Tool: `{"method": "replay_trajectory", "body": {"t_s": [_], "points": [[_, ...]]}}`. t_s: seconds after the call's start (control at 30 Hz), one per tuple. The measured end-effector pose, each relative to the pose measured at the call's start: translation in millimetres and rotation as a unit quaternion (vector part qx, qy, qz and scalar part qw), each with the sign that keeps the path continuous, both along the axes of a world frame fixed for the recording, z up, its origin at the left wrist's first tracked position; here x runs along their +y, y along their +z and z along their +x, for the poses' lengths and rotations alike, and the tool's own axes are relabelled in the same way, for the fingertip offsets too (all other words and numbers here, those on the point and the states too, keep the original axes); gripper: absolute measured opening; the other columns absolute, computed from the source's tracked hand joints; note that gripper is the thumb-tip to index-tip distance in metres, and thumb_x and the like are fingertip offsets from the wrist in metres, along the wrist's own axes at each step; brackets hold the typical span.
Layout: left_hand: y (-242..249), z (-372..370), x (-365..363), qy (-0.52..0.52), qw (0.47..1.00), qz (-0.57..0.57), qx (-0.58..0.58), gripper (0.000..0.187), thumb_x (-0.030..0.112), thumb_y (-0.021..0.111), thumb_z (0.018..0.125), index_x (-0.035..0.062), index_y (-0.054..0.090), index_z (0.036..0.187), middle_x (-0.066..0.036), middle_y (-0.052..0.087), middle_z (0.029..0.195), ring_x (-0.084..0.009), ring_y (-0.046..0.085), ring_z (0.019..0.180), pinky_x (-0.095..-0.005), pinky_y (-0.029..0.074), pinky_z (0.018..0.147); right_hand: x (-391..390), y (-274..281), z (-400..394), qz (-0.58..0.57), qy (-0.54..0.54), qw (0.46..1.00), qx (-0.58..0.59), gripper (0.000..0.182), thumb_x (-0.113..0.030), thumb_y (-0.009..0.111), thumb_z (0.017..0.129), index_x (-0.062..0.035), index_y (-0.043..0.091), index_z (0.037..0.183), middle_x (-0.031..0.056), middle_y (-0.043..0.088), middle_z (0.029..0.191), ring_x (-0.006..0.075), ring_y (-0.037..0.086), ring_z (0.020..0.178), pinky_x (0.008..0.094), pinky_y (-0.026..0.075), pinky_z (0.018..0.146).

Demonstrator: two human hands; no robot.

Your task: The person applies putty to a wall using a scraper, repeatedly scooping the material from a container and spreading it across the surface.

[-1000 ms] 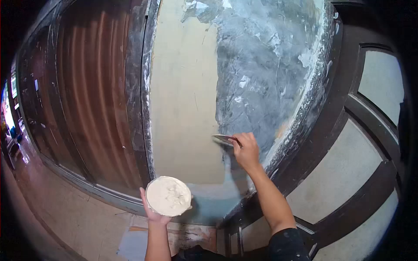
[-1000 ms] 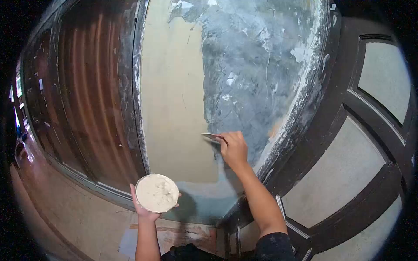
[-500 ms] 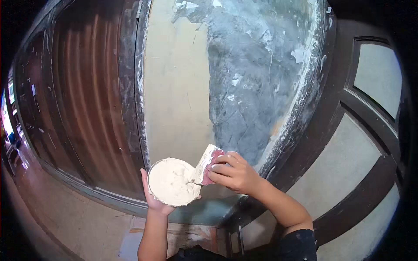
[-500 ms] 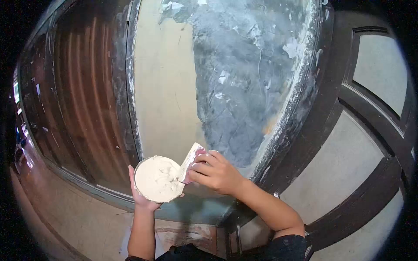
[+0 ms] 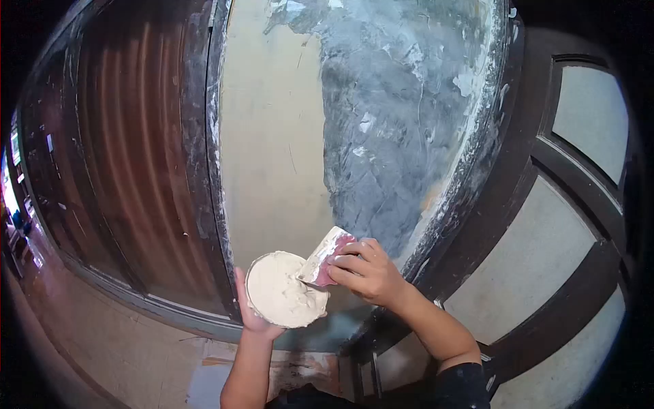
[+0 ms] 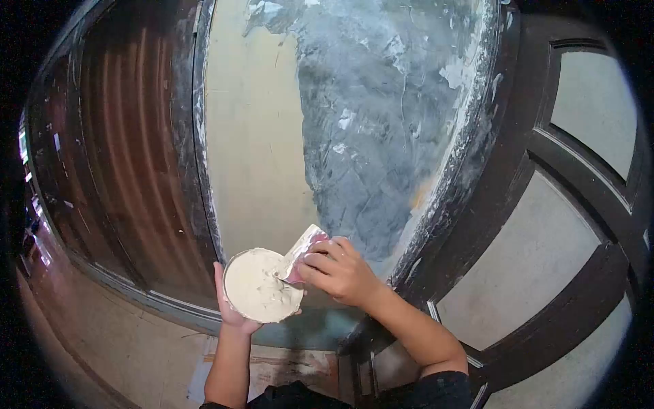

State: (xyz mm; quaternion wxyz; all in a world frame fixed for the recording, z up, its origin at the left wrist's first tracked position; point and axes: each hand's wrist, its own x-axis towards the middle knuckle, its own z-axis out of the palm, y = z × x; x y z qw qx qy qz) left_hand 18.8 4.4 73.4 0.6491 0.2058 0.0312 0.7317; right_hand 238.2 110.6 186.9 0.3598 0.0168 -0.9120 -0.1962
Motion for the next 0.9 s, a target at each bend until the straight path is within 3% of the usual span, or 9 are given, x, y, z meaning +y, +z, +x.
{"method": "replay_trajectory", "body": {"t_s": [0.17,0.23,0.3,0.37,0.4,0.53,0.63,0.67,0.9], "points": [[2,5,0,-0.025,1.000,0.012,-0.003,0.099,0.085,0.029,0.100,0.0064,0.049,0.157,-0.021,0.056,0.154,-0.0457,0.060,0.134,-0.0702,0.051,0.107,0,2,3,-0.011,0.003,1.000,0.016,0.030,-0.017,0.068,0.084,-0.0110,0.074,0.113,0.0027,0.071,0.109,0.0252,0.067,0.108,0.0435,0.049,0.089],[-2,3,3,-0.037,0.999,0.012,0.000,0.101,0.087,0.030,0.098,0.0076,0.048,0.158,-0.022,0.053,0.157,-0.0497,0.057,0.137,-0.0778,0.049,0.104,2,9,10,0.006,-0.042,0.997,0.064,0.026,-0.011,0.078,0.075,-0.0107,0.075,0.101,0.0026,0.073,0.106,0.0267,0.067,0.103,0.0414,0.048,0.081],[-14,-1,5,-0.042,0.999,0.009,-0.006,0.101,0.087,0.031,0.098,0.0073,0.047,0.158,-0.022,0.053,0.157,-0.0489,0.057,0.137,-0.0772,0.048,0.105,11,14,18,0.005,-0.057,0.993,0.101,0.029,-0.007,0.079,0.072,-0.0117,0.076,0.101,0.0026,0.073,0.100,0.0275,0.067,0.098,0.0415,0.048,0.079],[-24,-5,5,0.001,1.000,-0.020,-0.021,0.101,0.087,0.032,0.098,0.0069,0.048,0.157,-0.022,0.053,0.157,-0.0487,0.056,0.137,-0.0760,0.048,0.107,29,7,29,-0.056,-0.156,0.976,0.138,0.027,-0.011,0.077,0.079,-0.0139,0.077,0.105,-0.0007,0.072,0.096,0.0254,0.065,0.093,0.0419,0.046,0.079],[-32,-11,7,0.003,1.000,-0.024,-0.008,0.101,0.088,0.034,0.096,0.0091,0.047,0.158,-0.022,0.052,0.157,-0.0507,0.055,0.137,-0.0805,0.046,0.104,41,-2,31,-0.105,-0.171,0.967,0.157,0.017,-0.013,0.077,0.085,-0.0144,0.077,0.102,0.0013,0.072,0.094,0.0285,0.063,0.089,0.0435,0.046,0.076],[-28,-16,-6,-0.008,1.000,-0.022,0.000,0.104,0.093,0.037,0.091,0.0140,0.045,0.160,-0.022,0.048,0.160,-0.0558,0.054,0.136,-0.0904,0.042,0.094,99,-74,44,-0.196,-0.241,0.946,0.093,0.012,-0.022,0.075,0.094,-0.0152,0.078,0.103,0.0054,0.071,0.092,0.0339,0.064,0.092,0.0461,0.049,0.076],[-28,-19,-10,-0.018,1.000,0.006,0.010,0.106,0.093,0.037,0.091,0.0132,0.045,0.159,-0.023,0.048,0.159,-0.0562,0.054,0.135,-0.0893,0.044,0.095,121,-114,42,-0.220,-0.275,0.934,0.060,0.012,-0.025,0.074,0.094,-0.0163,0.078,0.101,0.0061,0.070,0.091,0.0345,0.064,0.092,0.0490,0.050,0.078],[-26,-20,-9,-0.028,0.999,0.019,0.016,0.106,0.093,0.036,0.091,0.0128,0.044,0.160,-0.024,0.047,0.159,-0.0569,0.054,0.135,-0.0891,0.044,0.094,132,-120,39,-0.206,-0.288,0.934,0.050,0.013,-0.021,0.078,0.090,-0.0114,0.078,0.099,0.0089,0.074,0.091,0.0362,0.066,0.087,0.0482,0.052,0.076],[-39,-28,-4,0.033,0.999,-0.025,0.010,0.103,0.091,0.034,0.093,0.0122,0.045,0.159,-0.025,0.049,0.159,-0.0547,0.056,0.134,-0.0857,0.047,0.095,119,-65,22,-0.180,-0.258,0.938,0.144,0.011,-0.020,0.078,0.090,-0.0112,0.079,0.097,0.0078,0.071,0.089,0.0362,0.064,0.089,0.0487,0.052,0.076]]}}
